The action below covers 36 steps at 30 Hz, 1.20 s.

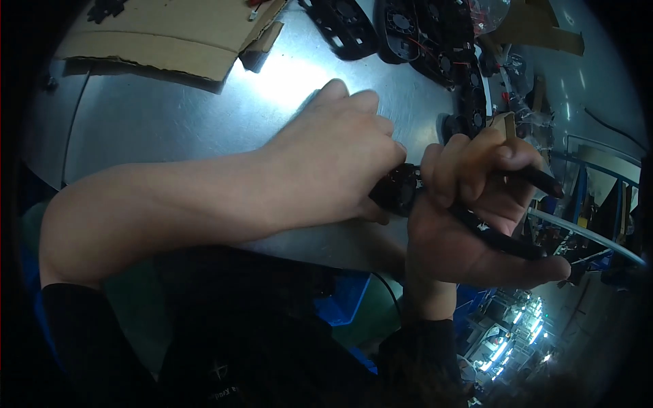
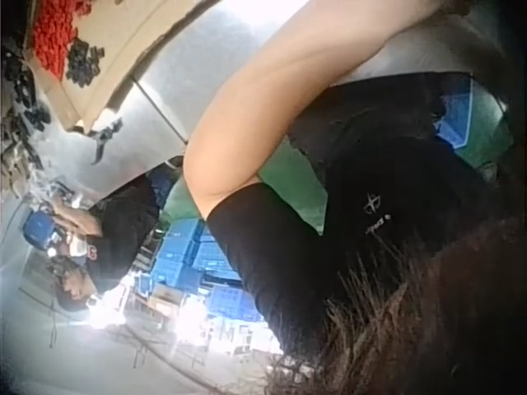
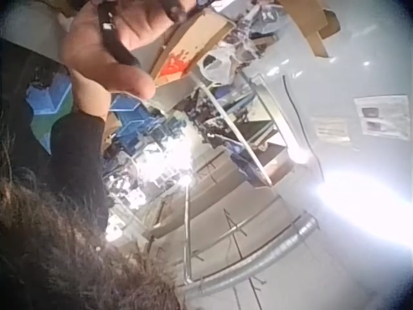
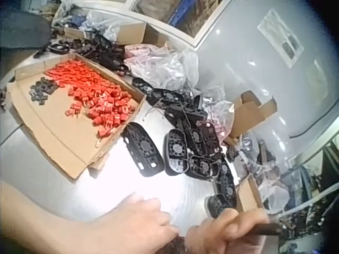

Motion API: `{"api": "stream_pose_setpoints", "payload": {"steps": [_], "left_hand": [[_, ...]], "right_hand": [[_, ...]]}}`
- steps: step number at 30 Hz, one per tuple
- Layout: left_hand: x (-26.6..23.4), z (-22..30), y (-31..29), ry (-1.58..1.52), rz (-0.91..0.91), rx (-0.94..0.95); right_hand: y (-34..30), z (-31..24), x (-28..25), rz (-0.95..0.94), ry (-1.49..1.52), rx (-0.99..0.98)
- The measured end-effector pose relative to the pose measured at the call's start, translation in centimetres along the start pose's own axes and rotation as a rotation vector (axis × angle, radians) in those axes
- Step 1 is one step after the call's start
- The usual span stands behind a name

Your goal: The recorder is assembling small electronic and mechanical components onto a plastic frame using pliers.

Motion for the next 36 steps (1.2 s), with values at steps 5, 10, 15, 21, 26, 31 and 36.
{"api": "stream_pose_setpoints", "payload": {"steps": [5,10,15,21,26,31,36], "left_hand": [[0.8,-0.9,0.5,-0.096,0.038,0.076],[1.1,-1.8,1.0,-0.249,0.005,0.223],[-0.3,-2.0,1.7,-0.288,-0.332,0.263],[-0.2,-2.4,2.3,-0.311,-0.397,0.293],[0.0,-2.5,2.4,-0.292,-0.412,0.245],[-0.3,-3.1,1.2,-0.288,-0.331,0.290],[0.3,-2.1,1.7,-0.251,-0.141,0.311]], "right_hand": [[0.8,0.1,-1.2,-0.211,0.177,0.169],[0.9,0.2,-1.2,-0.296,0.194,0.163],[2.3,0.8,-1.8,-0.418,0.375,0.327],[3.6,2.5,-1.8,-0.744,0.591,0.366],[4.8,2.5,-0.2,-0.967,0.695,0.359],[3.5,3.0,1.4,-0.938,0.630,0.425],[3.2,-0.7,-0.8,-0.805,0.048,0.319]]}}
Point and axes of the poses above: each hand's wrist, its own y-axis towards the middle knuckle, its own x-axis out of the palm, z = x × y, the point moved 3 cm from there along y, towards the middle knuckle, and after that the axes turned 11 degrees about y, right-handed, at the moved point
